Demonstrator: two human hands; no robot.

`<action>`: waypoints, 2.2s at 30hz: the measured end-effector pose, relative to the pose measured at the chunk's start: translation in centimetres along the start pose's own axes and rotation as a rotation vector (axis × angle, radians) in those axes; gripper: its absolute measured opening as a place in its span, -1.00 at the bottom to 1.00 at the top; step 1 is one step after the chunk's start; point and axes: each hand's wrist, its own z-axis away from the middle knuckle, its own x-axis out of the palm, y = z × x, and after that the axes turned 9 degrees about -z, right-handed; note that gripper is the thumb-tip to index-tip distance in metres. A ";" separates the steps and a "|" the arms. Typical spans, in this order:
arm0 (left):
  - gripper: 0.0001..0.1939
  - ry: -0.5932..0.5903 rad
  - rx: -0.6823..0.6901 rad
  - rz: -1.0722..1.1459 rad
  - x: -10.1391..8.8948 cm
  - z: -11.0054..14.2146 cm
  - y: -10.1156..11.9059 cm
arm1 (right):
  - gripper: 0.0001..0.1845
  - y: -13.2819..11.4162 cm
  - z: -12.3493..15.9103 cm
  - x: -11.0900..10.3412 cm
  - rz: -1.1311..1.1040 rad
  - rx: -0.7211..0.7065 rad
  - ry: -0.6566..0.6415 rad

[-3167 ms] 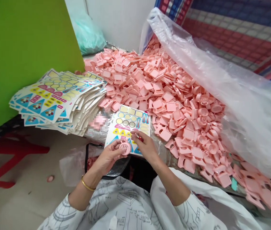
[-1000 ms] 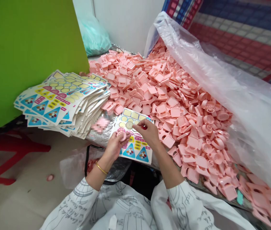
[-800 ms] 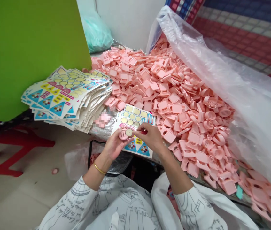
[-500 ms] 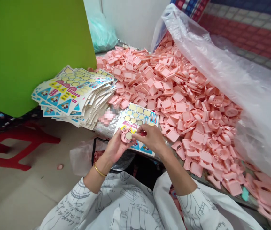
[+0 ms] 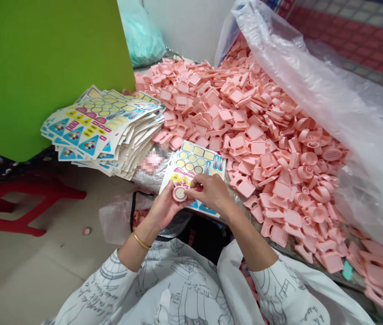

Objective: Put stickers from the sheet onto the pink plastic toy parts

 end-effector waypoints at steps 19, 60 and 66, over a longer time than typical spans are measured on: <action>-0.72 -0.005 0.003 -0.016 -0.5 -0.1 -0.9 | -0.70 0.2 0.3 0.6 0.057 -0.005 -0.005; -0.69 0.016 -0.029 0.030 -1.5 -0.6 -1.8 | -0.73 0.6 0.8 1.1 0.065 -0.010 -0.032; -0.78 -0.029 0.065 -0.004 -1.6 -0.4 -2.2 | -0.74 0.3 1.0 1.3 0.084 -0.006 -0.033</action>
